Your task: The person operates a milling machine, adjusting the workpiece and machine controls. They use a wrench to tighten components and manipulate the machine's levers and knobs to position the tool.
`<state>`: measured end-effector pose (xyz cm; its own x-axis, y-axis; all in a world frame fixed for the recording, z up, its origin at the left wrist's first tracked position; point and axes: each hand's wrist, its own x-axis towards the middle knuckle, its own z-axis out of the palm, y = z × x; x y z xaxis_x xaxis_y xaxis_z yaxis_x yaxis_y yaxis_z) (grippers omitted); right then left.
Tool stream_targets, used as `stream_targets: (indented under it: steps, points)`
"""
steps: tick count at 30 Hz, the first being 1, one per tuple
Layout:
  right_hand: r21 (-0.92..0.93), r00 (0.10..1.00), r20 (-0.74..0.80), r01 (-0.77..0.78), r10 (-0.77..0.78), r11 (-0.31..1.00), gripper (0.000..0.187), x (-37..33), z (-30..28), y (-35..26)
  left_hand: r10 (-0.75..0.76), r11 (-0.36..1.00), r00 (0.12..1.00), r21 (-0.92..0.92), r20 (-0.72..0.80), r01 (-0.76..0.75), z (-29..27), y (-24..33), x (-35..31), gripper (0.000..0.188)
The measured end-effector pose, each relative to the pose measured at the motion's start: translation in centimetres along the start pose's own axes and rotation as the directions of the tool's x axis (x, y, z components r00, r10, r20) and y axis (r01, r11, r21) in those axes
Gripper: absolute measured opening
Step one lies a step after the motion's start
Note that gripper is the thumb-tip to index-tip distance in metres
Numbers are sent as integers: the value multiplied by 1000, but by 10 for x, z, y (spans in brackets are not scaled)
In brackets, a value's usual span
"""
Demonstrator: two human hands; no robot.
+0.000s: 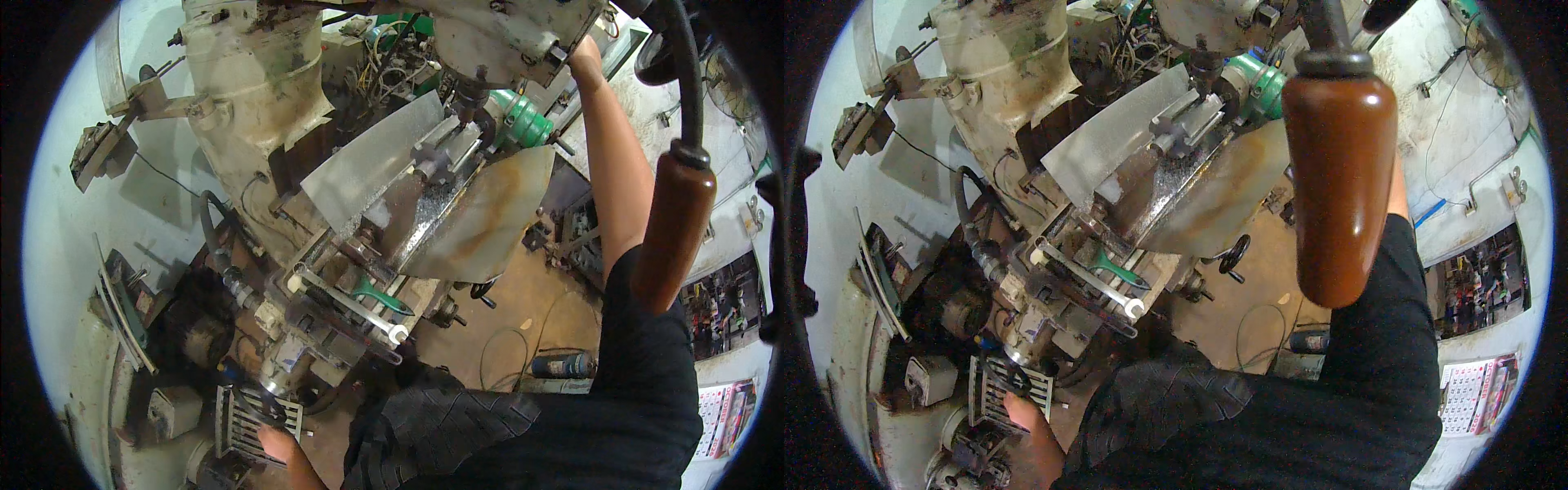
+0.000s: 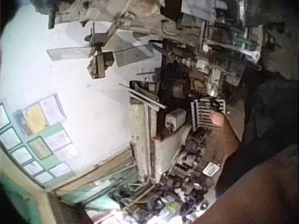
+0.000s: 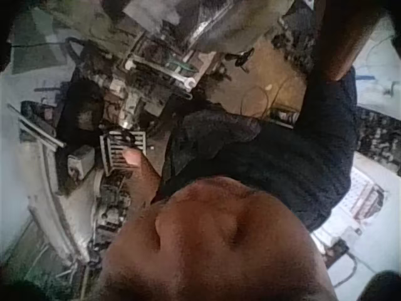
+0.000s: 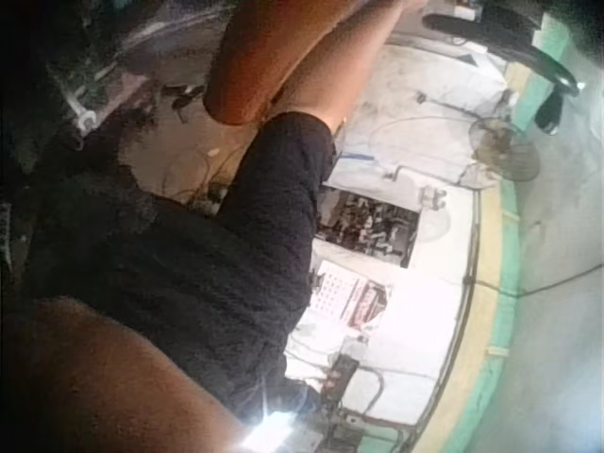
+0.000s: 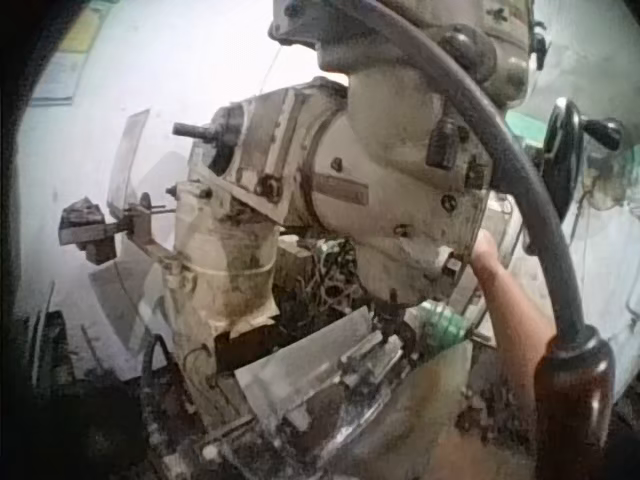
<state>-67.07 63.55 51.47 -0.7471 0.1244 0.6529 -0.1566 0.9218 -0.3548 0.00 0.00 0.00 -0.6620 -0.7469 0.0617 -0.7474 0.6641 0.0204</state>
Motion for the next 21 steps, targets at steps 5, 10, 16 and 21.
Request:
stream_targets:
  steps: [5, 10, 16, 21]
  points:
    - [91, 985, 27, -175, 173, 980, 51, -6, -3, 7, 38, 989, 884, -143, 465, 32, 7, 6, 150, 36]
    - [-3, 991, 44, -129, 129, 992, 45, 1, -1, 1, 116, 990, 986, -62, -119, -124, -37, -11, 48, 30]
    - [-9, 991, 33, -128, 128, 992, 44, -3, -1, -4, -96, 977, 988, -179, 124, 117, 48, -2, 75, 47]
    - [-24, 990, 25, -135, 136, 991, 44, -2, -3, -6, 49, 983, 998, -174, -26, -53, -18, -13, 121, 28]
